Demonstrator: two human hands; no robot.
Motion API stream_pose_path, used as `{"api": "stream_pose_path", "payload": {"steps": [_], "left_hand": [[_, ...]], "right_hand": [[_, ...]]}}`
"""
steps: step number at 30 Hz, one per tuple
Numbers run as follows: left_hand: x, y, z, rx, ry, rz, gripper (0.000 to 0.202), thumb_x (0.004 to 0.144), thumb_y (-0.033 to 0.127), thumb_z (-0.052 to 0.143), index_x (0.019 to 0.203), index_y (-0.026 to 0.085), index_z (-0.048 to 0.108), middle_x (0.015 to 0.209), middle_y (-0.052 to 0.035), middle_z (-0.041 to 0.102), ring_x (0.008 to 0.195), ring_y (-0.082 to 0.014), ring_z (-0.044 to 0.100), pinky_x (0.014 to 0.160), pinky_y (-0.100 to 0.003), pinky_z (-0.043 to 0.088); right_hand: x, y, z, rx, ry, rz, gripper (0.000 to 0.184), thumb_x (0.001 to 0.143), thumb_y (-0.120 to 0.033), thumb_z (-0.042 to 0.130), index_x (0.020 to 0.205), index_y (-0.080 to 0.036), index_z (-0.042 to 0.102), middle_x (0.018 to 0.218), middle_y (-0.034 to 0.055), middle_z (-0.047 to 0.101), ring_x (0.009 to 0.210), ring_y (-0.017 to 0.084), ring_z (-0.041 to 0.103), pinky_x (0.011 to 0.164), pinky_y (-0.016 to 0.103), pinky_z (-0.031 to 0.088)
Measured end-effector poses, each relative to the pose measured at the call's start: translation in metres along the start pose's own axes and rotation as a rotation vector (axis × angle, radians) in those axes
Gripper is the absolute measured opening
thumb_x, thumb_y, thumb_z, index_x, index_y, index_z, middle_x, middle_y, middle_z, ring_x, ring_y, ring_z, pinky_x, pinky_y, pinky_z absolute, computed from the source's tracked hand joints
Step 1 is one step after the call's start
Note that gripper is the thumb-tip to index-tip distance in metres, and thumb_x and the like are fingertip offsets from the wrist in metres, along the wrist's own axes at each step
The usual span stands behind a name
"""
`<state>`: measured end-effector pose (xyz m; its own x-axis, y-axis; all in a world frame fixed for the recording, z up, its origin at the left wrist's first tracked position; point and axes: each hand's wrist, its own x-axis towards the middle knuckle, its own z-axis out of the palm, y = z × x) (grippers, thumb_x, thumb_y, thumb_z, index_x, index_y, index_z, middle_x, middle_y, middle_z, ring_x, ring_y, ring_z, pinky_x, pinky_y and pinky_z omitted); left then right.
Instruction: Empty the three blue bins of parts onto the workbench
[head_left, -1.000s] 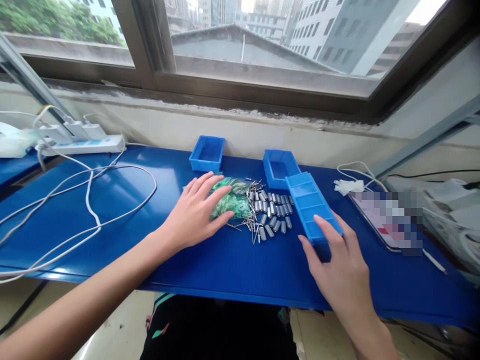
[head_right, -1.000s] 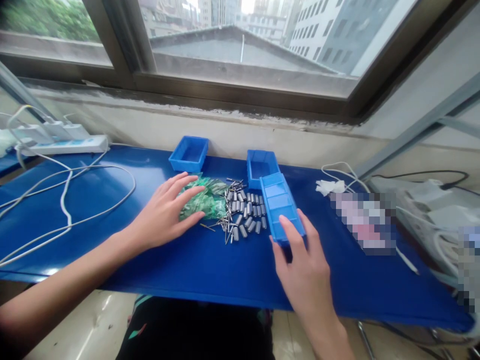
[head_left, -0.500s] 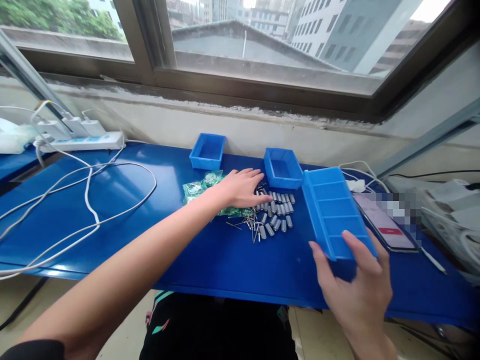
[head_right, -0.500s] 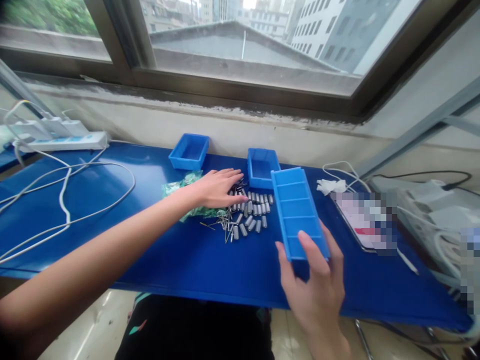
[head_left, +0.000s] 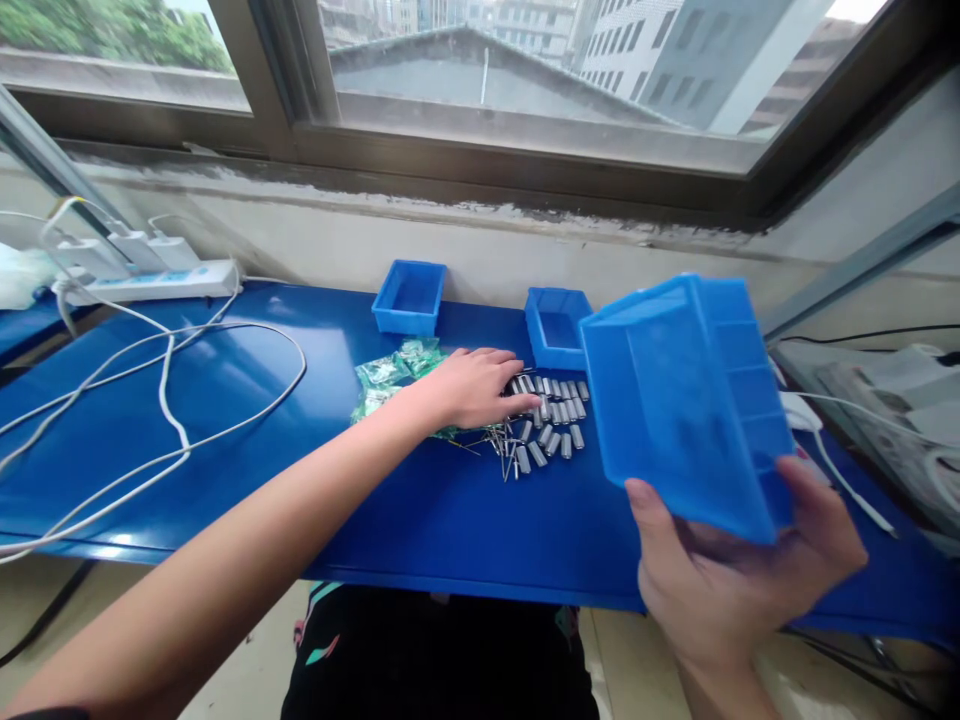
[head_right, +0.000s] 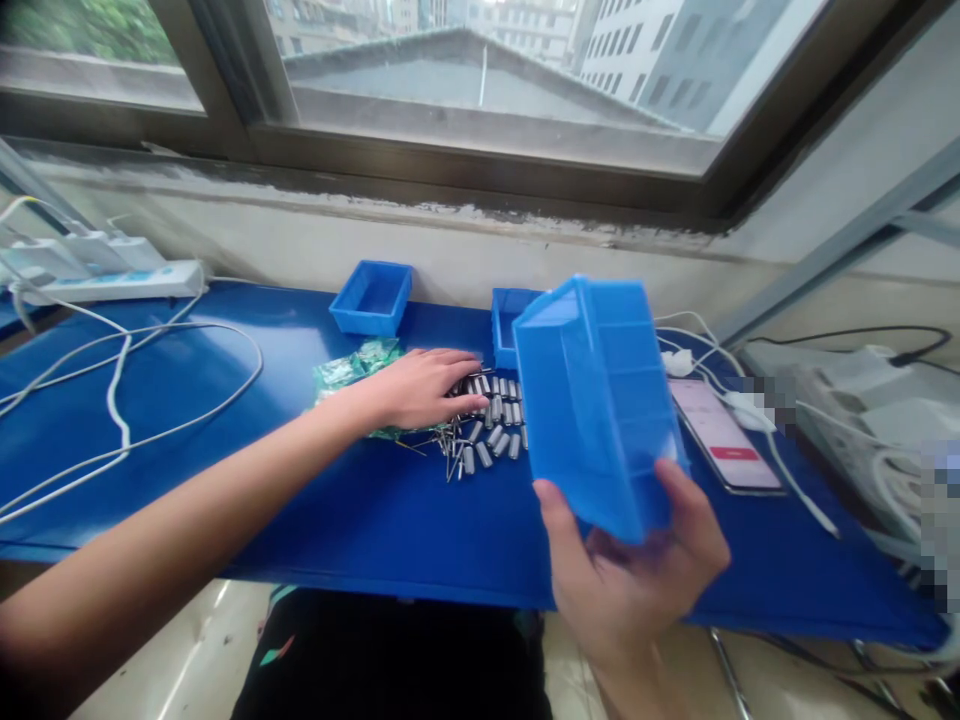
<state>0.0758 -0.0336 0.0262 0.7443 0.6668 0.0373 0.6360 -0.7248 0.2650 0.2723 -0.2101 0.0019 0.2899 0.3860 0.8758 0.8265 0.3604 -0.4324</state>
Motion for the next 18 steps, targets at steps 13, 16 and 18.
{"api": "stream_pose_path", "payload": {"steps": [13,16,18], "left_hand": [[-0.060,0.049,-0.038,-0.332,0.632,-0.016,0.067,0.094,0.039,0.078,0.154,0.030,0.049,0.166,-0.0100,0.048,0.147,-0.0364,0.055,0.106,-0.049,0.062],[-0.042,0.042,-0.040,-0.231,0.703,-0.154,0.032,0.099,0.044,0.075,0.121,0.022,0.066,0.165,-0.0141,0.049,0.144,-0.0375,0.057,0.102,-0.049,0.063],[-0.027,0.030,-0.041,-0.162,0.730,-0.229,0.020,0.106,0.041,0.064,0.107,0.021,0.067,0.165,-0.0124,0.050,0.141,-0.0346,0.061,0.097,-0.046,0.064]], "right_hand": [[0.079,-0.021,0.094,0.793,-0.266,0.686,0.072,0.078,-0.059,0.090,0.110,-0.033,0.030,0.113,0.0008,0.064,0.101,0.024,0.072,0.085,0.043,0.065],[0.087,-0.019,0.110,0.724,-0.389,0.586,0.059,0.087,-0.061,0.077,0.111,-0.033,0.031,0.112,0.0022,0.065,0.096,0.024,0.073,0.079,0.040,0.065],[0.093,-0.010,0.116,0.588,-0.506,0.461,0.046,0.094,-0.057,0.066,0.115,-0.032,0.034,0.114,0.0052,0.068,0.099,0.025,0.074,0.081,0.040,0.065]]}}
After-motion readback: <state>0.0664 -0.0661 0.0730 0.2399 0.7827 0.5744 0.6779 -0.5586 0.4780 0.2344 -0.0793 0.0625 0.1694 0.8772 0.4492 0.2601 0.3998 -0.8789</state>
